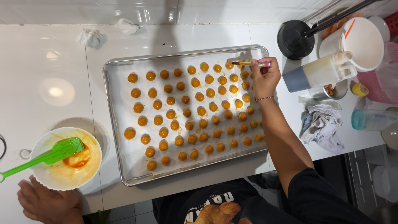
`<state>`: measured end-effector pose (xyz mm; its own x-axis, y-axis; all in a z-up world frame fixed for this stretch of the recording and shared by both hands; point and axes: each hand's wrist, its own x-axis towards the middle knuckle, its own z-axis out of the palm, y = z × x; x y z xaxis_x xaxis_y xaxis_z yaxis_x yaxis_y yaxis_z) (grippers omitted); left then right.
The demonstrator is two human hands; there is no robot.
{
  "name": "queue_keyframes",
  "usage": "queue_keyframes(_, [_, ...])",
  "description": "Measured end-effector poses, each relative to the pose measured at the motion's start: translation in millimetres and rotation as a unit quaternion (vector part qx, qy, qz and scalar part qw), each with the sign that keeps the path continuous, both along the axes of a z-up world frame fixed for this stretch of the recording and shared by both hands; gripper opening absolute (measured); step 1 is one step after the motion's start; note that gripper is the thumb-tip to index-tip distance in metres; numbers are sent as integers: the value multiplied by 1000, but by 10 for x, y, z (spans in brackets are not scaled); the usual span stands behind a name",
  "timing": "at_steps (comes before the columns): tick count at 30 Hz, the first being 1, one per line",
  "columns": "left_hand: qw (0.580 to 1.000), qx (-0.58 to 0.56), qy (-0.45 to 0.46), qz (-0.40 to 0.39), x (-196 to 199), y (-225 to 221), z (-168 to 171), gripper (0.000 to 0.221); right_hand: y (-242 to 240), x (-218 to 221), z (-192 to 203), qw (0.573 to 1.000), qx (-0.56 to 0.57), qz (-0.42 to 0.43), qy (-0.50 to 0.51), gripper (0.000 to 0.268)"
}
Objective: Glaze cookies on a baking sheet with egg wash using a brush and adjust oven settings.
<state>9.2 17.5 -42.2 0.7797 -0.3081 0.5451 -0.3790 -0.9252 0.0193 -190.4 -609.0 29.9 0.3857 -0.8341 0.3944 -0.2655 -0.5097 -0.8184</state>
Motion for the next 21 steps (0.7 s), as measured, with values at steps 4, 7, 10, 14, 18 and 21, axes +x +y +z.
queue_keyframes(4, [1000,-1,-3,3,4,-1,-114,70,-145,43,-73,1000,11,-3,-4,18])
queue_keyframes(7, [1000,0,-4,5,16,38,-108,72,-152,103,-38,1000,23,-8,-8,19])
queue_keyframes(10, [1000,0,-5,6,22,11,-69,73,-164,121,-93,999,35,-13,-11,20])
queue_keyframes(14, [1000,2,-6,7,28,46,-114,75,-132,110,-203,998,53,-21,-14,22])
queue_keyframes(18, [1000,4,-8,10,41,39,-114,77,-42,89,-172,997,70,-27,-18,23])
queue_keyframes(21, [1000,5,-10,13,35,42,-110,78,7,45,-138,996,83,-30,-21,24])
